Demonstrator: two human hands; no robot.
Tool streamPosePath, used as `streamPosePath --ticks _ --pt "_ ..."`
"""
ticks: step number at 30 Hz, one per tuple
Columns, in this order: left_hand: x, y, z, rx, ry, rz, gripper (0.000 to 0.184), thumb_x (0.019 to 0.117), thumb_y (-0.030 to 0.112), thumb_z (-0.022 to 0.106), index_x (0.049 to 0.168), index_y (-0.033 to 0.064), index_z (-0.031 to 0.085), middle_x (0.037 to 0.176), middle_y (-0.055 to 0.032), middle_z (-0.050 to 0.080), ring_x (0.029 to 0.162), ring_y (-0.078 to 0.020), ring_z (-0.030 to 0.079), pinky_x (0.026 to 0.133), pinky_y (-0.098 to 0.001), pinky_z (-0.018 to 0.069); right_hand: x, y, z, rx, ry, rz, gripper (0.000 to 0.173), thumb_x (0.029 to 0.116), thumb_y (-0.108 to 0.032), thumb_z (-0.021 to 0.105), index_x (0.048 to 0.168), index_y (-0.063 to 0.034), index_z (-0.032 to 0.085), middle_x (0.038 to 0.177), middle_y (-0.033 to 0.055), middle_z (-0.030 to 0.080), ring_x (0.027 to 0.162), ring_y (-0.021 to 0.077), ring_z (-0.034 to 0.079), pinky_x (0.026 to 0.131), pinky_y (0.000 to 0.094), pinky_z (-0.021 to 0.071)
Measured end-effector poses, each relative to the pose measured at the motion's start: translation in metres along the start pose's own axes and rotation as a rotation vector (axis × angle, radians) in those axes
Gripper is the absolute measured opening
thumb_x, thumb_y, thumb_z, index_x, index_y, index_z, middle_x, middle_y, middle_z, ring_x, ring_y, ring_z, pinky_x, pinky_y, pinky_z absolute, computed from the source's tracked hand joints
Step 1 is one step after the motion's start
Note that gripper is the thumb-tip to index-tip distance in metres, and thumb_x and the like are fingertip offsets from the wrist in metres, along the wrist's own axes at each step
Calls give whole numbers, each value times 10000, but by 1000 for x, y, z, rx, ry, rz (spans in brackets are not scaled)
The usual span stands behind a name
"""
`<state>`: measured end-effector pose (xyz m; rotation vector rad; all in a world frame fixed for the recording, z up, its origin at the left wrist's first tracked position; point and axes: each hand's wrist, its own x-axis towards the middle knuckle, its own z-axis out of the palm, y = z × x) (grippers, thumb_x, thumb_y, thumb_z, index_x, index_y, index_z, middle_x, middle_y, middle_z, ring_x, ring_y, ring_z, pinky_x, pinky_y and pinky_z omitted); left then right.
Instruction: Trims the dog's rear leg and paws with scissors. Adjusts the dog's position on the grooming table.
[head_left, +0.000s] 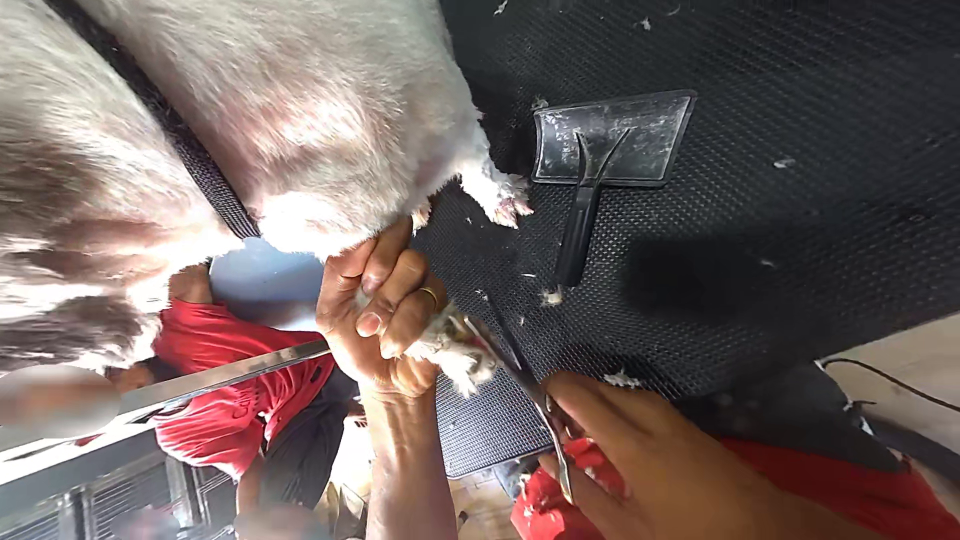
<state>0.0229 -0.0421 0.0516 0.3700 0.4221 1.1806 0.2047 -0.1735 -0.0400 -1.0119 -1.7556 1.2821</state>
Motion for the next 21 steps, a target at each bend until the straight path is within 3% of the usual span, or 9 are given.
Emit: streamPosePath --ticks 3,5,8,10,12,14,17,19,21 --pt "0 0 -3 25 -6 28 263 1031 215 365 877 86 535 599 62 428 407 -12 397 394 -127 357 -1 -13 -16 -103 -187 -94 173 930 -150 614 1089 -82 604 911 116 627 728 295 653 520 428 524" --pt "0 0 -3 41 2 64 262 1030 203 366 876 82 541 613 52 439 417 -19 400 403 -132 363 -3 -22 -26 -122 -289 -142 176 986 -126 550 1147 -89 610 990 146 627 797 348 657 509 452 509" --pt "1 -3 -1 88 15 84 267 1025 173 377 847 72 547 584 49 431 407 -25 401 403 -138 364 -8 -18 -30 -12 -158 -60 209 984 -186 603 1154 -64 619 973 146 649 793 300 665 572 439 538" --pt "1 -3 0 108 8 83 264 1032 155 375 841 76 540 596 45 436 419 -24 405 410 -136 366 -7 0 -22 -67 -1 -24 246 929 -277 638 1112 -115 612 880 43 634 694 162 634 524 329 529" --pt "1 -3 0 107 10 79 261 1030 154 381 839 76 541 603 42 442 426 -27 413 414 -141 372 -4 11 -16 -169 48 -20 272 858 -330 631 1064 -155 604 823 -27 596 629 96 597 477 274 500" --pt "1 -3 -2 109 15 73 261 1029 169 385 842 77 543 597 46 434 423 -29 409 412 -145 369 -3 5 -20 -138 -74 -34 270 837 -259 671 1068 -128 619 841 21 622 661 179 630 495 351 515" --pt "3 1 -4 166 19 87 270 1017 182 415 802 94 553 582 53 439 432 -34 417 423 -156 372 -5 -10 -32 -55 -331 -135 220 925 -158 622 1132 -83 607 942 138 626 755 335 659 514 477 510" --pt "5 2 -3 198 25 85 265 1010 162 430 799 83 571 585 47 462 448 -37 448 442 -157 396 -6 -13 -40 -33 -403 -170 238 969 -156 578 1192 -80 616 1004 165 634 810 363 665 537 497 508" --pt "4 2 -1 202 32 81 256 1008 149 431 800 80 563 589 42 456 450 -40 443 447 -158 395 -8 -7 -42 0 -320 -153 242 952 -181 610 1161 -62 618 977 158 649 780 328 666 558 476 524"
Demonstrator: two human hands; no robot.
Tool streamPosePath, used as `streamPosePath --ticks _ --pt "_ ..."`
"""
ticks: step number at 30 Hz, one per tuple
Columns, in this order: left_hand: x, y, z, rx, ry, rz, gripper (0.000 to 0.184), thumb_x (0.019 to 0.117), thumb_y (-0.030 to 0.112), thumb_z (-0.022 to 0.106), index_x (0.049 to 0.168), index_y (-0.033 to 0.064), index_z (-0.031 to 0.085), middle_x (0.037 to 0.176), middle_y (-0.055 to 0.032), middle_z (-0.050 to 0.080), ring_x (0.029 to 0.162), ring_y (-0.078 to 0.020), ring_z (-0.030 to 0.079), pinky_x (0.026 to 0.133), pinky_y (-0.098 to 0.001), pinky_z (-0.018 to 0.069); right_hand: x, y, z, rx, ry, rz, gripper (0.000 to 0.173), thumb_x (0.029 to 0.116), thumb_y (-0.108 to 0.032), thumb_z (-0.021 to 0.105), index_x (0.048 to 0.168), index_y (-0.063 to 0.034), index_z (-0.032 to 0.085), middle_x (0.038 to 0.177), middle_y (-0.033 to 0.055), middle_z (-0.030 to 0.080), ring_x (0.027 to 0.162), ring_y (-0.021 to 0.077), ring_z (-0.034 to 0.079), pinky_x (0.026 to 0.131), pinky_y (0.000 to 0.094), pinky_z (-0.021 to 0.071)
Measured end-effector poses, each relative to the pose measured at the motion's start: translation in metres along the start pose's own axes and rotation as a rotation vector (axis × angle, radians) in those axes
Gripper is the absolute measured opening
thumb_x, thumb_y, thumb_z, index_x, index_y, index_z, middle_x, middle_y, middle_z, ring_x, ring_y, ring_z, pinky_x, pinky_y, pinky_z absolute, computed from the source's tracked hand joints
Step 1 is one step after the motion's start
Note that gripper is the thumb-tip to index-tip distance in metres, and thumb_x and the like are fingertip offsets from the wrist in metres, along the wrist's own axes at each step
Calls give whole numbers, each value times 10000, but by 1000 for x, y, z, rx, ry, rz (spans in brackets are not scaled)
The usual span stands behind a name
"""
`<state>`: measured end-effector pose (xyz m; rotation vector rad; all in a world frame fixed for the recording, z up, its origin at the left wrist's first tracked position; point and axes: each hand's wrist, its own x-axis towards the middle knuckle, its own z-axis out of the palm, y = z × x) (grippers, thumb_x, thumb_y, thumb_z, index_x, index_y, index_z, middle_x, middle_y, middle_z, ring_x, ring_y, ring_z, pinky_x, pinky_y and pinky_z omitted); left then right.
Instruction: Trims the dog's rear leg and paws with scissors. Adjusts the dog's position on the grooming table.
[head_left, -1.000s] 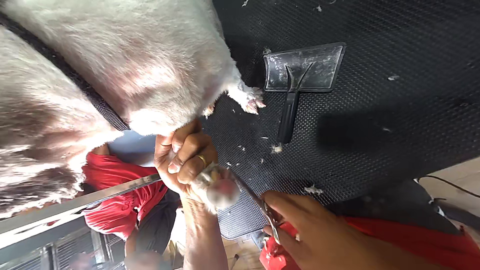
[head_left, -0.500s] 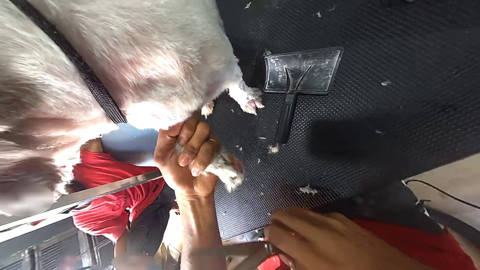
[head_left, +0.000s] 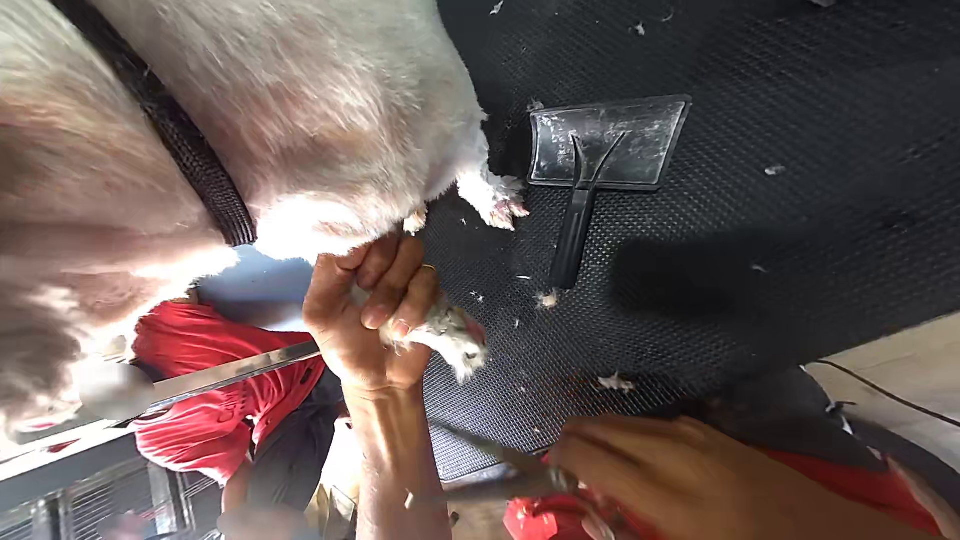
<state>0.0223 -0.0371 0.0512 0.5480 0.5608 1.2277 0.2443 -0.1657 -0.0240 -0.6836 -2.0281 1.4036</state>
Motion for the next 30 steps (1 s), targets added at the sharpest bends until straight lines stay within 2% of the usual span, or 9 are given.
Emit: streamPosePath --ticks 3,6,8,10,14,17,21,25,30 --pt "2 1 0 -12 -11 5 247 1006 137 421 808 78 557 588 44 448 444 -33 432 438 -150 383 0 20 5 -22 212 70 278 897 -285 671 1110 -113 621 865 40 632 701 162 622 539 334 518" --pt "4 1 1 -6 -23 -10 247 1015 141 412 825 80 556 585 47 438 439 -26 420 434 -142 371 4 30 4 23 235 126 303 836 -339 687 1083 -175 622 850 -71 613 695 6 594 562 197 530" --pt "4 1 1 -8 -23 -14 230 1009 133 421 835 75 558 589 48 441 441 -25 422 434 -143 373 7 29 0 36 163 109 306 821 -338 694 1063 -163 627 822 -55 605 664 35 579 534 224 505" --pt "5 2 0 -15 -20 -22 232 1001 147 431 817 85 556 595 50 447 441 -21 419 432 -140 366 9 24 -6 33 58 40 308 860 -322 704 1093 -139 618 833 6 613 669 135 606 519 316 508" --pt "7 1 1 8 -14 -23 270 1015 169 408 798 93 549 586 56 433 433 -18 402 421 -137 350 7 4 -19 -23 -83 -127 252 971 -204 592 1193 -90 627 1017 144 648 825 328 666 566 465 517" --pt "8 -2 6 15 -5 -1 292 1023 154 388 781 89 538 571 52 414 420 -26 383 410 -145 342 2 3 -8 30 74 -21 282 970 -256 636 1167 -54 626 1009 160 662 826 302 672 618 434 546" --pt "9 -7 12 103 0 56 331 1033 140 361 746 101 521 558 55 394 413 -21 367 403 -135 333 -2 18 14 -100 311 147 364 910 -435 681 1063 -109 626 876 51 623 688 156 599 512 303 480" --pt "10 -11 16 147 18 72 334 1036 148 349 746 112 510 564 58 391 411 -21 360 401 -133 328 2 16 21 -194 331 165 393 890 -463 659 1051 -105 636 845 45 611 661 166 596 475 314 459" --pt "11 -16 20 205 44 110 349 1042 153 330 743 116 506 563 56 388 414 -27 366 405 -138 337 11 3 18 -236 285 232 318 875 -356 633 1067 -102 637 848 63 619 642 213 621 458 355 469"
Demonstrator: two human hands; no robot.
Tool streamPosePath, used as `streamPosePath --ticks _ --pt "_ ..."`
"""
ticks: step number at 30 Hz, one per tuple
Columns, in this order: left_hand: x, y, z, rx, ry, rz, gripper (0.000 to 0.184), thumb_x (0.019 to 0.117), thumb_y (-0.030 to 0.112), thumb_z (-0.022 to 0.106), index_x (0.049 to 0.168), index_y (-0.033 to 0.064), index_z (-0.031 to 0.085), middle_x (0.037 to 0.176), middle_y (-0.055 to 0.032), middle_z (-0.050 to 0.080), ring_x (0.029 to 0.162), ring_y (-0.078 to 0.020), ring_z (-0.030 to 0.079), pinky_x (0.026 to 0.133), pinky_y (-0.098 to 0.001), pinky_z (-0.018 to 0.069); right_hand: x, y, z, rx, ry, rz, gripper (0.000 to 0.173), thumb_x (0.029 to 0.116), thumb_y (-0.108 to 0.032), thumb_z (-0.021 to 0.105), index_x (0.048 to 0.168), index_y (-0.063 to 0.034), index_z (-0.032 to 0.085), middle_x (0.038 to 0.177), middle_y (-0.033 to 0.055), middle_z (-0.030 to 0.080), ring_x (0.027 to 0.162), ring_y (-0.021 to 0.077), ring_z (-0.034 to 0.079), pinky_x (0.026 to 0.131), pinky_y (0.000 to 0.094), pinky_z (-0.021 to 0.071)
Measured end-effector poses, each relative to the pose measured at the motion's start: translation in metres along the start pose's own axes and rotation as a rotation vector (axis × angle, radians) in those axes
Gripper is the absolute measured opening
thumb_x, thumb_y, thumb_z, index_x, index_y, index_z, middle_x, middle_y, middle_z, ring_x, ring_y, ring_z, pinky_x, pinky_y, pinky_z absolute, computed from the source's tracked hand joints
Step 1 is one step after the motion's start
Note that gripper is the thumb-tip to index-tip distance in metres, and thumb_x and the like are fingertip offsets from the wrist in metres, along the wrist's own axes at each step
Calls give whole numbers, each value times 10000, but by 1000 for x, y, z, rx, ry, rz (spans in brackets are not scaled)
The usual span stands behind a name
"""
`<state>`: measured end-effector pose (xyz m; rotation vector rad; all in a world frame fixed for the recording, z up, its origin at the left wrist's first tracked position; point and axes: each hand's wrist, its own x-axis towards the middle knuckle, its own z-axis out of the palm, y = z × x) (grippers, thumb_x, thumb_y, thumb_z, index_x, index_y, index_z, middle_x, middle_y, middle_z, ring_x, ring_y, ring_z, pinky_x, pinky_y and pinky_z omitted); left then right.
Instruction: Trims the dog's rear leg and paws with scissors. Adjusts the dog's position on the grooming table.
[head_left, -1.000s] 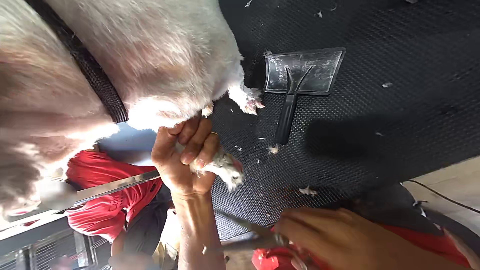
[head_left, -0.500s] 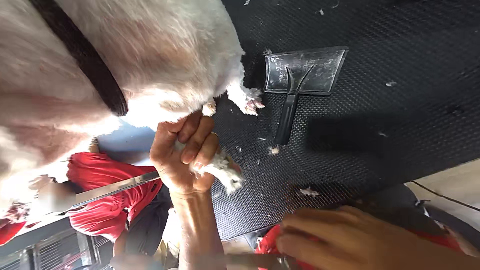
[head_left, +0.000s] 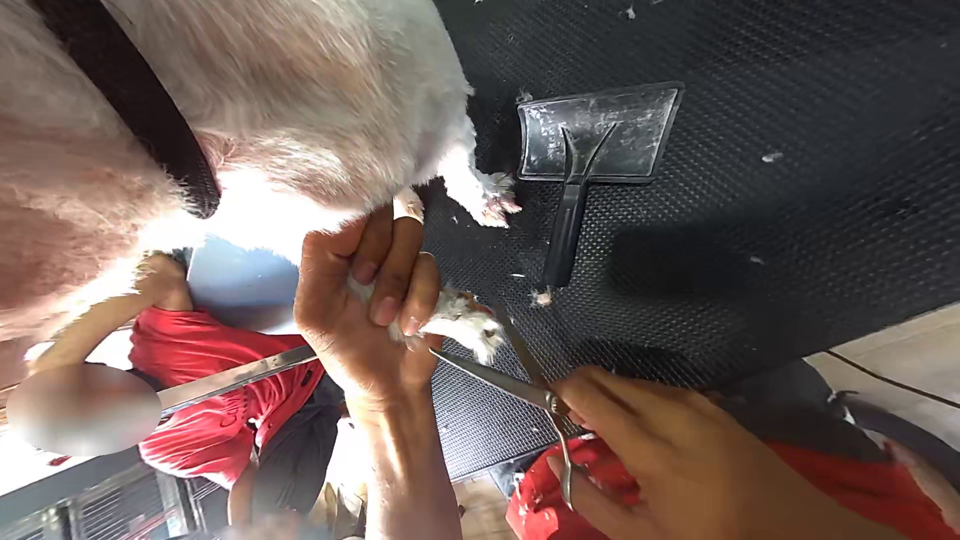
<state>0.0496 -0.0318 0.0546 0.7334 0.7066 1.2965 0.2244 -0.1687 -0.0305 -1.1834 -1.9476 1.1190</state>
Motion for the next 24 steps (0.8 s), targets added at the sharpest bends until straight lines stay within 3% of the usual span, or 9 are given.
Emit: streamPosePath --ticks 2,5,7,24 --pt "1 -1 1 21 0 14 356 1048 150 326 742 116 505 563 55 387 417 -30 368 406 -142 341 2 -4 -6 26 -61 40 302 917 -317 614 1122 -95 629 921 98 649 715 255 662 522 401 503" --pt "2 -1 0 32 -7 19 359 1048 147 316 741 116 499 561 57 382 412 -27 366 404 -138 342 2 1 7 -31 60 7 239 857 -305 621 1013 -125 631 806 23 600 598 167 596 429 315 449" --pt "3 -1 1 41 -3 16 359 1048 143 306 741 122 489 562 60 370 408 -27 356 400 -136 336 2 0 7 -45 68 27 214 858 -292 622 997 -129 636 791 11 599 587 158 591 425 312 447" --pt "6 3 -4 31 -6 -13 345 1058 148 327 754 123 488 574 54 379 404 -35 353 392 -144 343 1 7 2 -84 99 47 166 868 -191 581 1007 -134 651 783 11 606 541 156 572 390 318 416"
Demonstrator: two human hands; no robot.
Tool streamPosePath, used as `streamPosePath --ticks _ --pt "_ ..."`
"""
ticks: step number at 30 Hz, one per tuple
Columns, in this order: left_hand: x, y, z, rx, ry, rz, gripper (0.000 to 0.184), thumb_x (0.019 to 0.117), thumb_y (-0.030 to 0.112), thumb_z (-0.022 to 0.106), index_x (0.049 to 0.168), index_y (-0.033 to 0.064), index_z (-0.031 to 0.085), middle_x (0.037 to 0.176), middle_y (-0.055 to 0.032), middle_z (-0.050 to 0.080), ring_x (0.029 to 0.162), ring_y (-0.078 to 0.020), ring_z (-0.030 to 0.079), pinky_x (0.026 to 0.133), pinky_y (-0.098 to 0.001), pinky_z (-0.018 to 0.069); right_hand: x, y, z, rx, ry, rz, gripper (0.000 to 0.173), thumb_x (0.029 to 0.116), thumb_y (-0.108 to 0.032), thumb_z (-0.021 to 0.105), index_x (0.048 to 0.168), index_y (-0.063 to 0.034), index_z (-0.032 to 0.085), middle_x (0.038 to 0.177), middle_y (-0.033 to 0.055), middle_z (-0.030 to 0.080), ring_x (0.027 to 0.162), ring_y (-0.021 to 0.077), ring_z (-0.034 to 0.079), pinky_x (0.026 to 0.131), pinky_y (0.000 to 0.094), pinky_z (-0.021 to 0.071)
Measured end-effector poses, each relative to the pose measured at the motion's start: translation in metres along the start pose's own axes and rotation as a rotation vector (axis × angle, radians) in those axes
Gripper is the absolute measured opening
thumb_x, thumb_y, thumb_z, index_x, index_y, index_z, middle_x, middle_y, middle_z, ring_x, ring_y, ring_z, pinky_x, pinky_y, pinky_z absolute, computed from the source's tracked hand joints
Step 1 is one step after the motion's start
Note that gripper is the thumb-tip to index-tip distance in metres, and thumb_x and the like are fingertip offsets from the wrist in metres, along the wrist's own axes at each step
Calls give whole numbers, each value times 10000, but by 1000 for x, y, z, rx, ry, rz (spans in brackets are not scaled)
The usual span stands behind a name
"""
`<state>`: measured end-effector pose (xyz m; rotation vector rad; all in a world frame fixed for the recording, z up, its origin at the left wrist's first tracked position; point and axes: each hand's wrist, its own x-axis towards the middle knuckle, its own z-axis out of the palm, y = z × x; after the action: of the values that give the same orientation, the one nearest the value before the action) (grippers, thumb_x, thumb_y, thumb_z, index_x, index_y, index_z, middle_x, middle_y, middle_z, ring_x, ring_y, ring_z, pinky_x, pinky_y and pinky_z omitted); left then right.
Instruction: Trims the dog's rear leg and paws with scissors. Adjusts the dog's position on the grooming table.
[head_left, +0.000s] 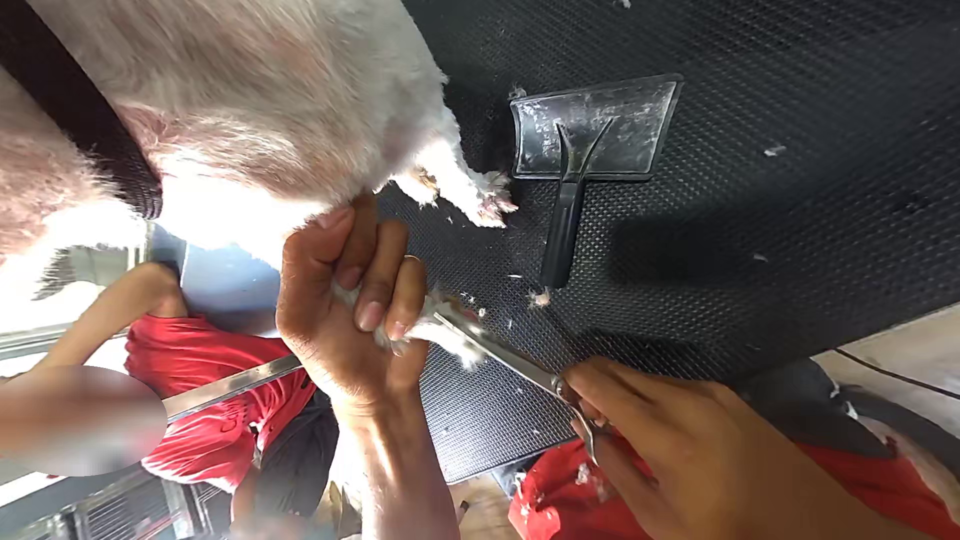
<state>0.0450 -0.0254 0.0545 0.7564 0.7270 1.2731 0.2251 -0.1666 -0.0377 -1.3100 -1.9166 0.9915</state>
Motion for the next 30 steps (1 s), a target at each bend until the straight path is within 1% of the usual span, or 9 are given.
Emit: streamPosePath --ticks 3,7,10,12,14,18,22,28,30 --pt "-1 3 -3 -58 -27 -27 316 1058 145 339 792 105 504 608 39 411 405 -37 364 383 -138 346 0 6 3 84 25 -5 192 870 -190 570 1037 -134 647 786 -10 608 566 117 568 428 292 441" --pt "-3 8 -4 -176 -55 -85 330 1075 188 315 813 100 495 617 37 412 400 -34 355 376 -134 338 10 21 2 659 -39 171 275 909 -163 621 1178 -210 662 966 -82 697 802 34 682 681 212 615" --pt "-4 10 -4 -245 -74 -121 340 1082 206 309 807 102 479 597 41 402 395 -30 361 376 -133 350 30 26 -12 899 0 244 276 816 -45 673 1038 -185 760 969 -31 759 799 98 715 657 222 611" --pt "-6 11 -4 -264 -82 -142 344 1092 231 283 828 110 469 605 43 396 396 -24 358 374 -124 343 43 32 -17 991 -4 125 209 806 -27 637 953 -133 741 931 27 731 859 181 716 691 288 624" --pt "-8 11 -4 -278 -84 -156 328 1088 223 291 836 113 470 610 43 397 397 -20 351 375 -119 331 55 26 -22 1018 -8 64 208 783 -108 630 950 -165 740 871 -17 684 790 109 656 614 210 545" --pt "-12 12 -6 -268 -95 -174 331 1096 230 300 838 116 475 612 47 404 404 -16 363 383 -115 335 75 1 -27 935 80 -82 96 905 -184 690 983 -153 736 829 -91 650 706 14 605 566 138 509" --pt "-16 10 -5 -298 -76 -194 319 1095 239 301 861 110 475 633 44 404 404 -16 353 377 -115 325 87 -15 -20 903 141 -226 161 876 -117 756 1035 -93 772 893 -58 676 809 37 641 678 147 561" --pt "-18 8 -6 -315 -75 -225 316 1091 229 304 856 112 480 581 65 364 386 -3 331 372 -111 294 96 -21 -14 921 130 -239 117 884 -130 779 996 -103 800 849 -64 676 754 10 623 608 120 517" --pt "-21 6 -8 -318 -84 -239 298 1095 233 315 876 113 477 591 61 359 387 1 317 374 -108 280 100 -21 -13 945 130 -227 84 907 -97 746 973 -78 796 868 -37 702 755 32 661 628 140 572"
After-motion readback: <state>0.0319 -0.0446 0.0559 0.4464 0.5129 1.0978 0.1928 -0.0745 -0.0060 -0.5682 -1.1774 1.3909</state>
